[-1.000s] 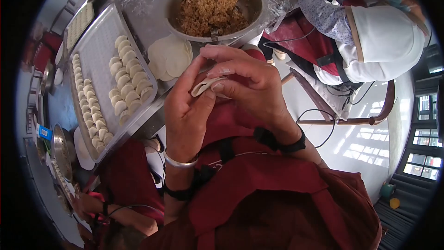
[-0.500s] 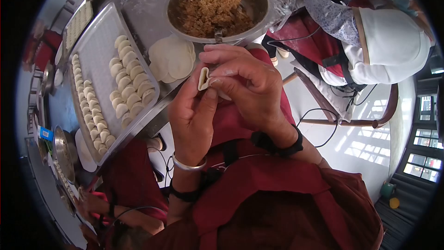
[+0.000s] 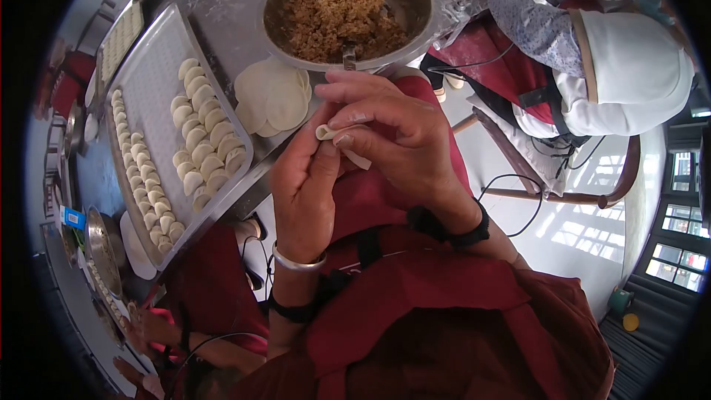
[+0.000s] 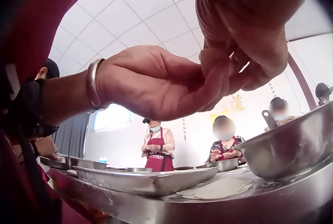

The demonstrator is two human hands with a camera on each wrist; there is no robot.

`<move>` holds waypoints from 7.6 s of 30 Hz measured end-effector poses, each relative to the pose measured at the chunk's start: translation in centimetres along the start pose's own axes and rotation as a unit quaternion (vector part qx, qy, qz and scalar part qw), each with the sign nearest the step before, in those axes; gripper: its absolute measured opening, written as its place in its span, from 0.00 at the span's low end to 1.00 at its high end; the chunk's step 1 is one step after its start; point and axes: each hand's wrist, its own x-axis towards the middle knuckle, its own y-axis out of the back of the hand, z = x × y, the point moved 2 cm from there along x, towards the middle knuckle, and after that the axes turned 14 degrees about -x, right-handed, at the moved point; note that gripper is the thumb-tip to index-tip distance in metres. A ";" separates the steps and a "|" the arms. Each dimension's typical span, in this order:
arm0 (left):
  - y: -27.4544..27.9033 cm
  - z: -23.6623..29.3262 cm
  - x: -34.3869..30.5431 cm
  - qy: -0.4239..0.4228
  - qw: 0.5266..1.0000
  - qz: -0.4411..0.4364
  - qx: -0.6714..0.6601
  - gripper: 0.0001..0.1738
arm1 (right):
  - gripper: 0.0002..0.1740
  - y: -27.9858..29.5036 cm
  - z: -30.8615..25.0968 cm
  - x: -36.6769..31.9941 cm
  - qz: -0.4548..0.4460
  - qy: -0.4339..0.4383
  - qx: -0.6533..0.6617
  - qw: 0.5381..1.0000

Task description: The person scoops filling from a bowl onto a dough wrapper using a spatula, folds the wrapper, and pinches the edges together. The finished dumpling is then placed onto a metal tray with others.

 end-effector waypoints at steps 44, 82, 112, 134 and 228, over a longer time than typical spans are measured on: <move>-0.8 -0.3 0.1 -0.028 0.999 -0.037 -0.025 0.25 | 0.14 1.3 -0.7 0.9 -0.046 0.031 0.070 0.996; -1.2 -0.4 0.8 0.058 0.930 -0.083 -0.352 0.29 | 0.09 1.3 -0.6 0.8 0.090 0.017 0.032 0.995; 0.8 -0.3 0.2 0.159 0.908 -0.148 -0.358 0.34 | 0.10 2.8 -1.0 1.8 -0.138 0.062 0.034 0.988; -0.5 -0.3 -0.2 -0.014 0.992 -0.073 -0.101 0.30 | 0.07 1.3 -0.6 1.0 0.037 0.028 0.026 0.999; 21.7 10.6 -3.0 -0.077 0.915 0.237 0.318 0.17 | 0.14 2.1 3.3 -4.2 -0.107 -0.203 -0.063 0.971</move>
